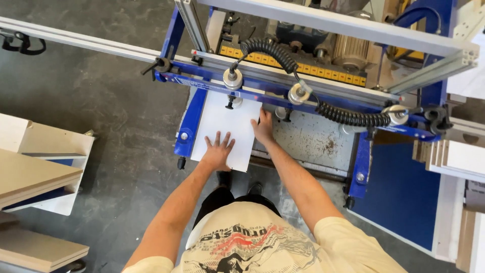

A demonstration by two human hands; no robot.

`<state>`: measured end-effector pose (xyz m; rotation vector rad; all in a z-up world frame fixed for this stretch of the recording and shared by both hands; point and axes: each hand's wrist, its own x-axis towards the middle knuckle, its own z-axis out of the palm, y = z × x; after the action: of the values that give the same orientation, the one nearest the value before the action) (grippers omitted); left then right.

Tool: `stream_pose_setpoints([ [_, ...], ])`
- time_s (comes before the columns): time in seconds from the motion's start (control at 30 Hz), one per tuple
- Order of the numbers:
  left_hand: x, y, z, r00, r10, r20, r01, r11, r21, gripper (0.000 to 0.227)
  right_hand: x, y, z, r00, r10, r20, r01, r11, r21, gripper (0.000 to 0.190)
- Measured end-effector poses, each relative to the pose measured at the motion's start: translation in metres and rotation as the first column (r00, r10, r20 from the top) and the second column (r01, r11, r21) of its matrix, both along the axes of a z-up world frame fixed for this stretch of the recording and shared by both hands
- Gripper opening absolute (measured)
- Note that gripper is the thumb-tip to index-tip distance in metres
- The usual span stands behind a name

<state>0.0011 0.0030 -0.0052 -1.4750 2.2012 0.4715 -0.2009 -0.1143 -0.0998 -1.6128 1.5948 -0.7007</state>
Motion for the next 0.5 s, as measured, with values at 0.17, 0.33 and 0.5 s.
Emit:
stream_pose_setpoints([
  [0.17,0.0,0.002,-0.008,1.0,0.006,-0.016,-0.006,0.999,-0.032,0.125,-0.015,0.017,0.009,0.992,0.024,0.125,-0.035,0.996,0.087,0.069],
  [0.33,0.003,0.005,-0.01,0.999,0.001,-0.044,-0.003,0.998,-0.057,0.127,-0.005,0.098,0.036,0.991,-0.112,0.074,0.097,0.979,0.177,0.06],
  [0.5,0.012,0.018,-0.007,0.992,0.069,-0.108,-0.077,0.995,-0.07,0.12,0.014,0.202,0.011,0.874,-0.482,0.063,0.414,0.806,0.424,0.039],
])
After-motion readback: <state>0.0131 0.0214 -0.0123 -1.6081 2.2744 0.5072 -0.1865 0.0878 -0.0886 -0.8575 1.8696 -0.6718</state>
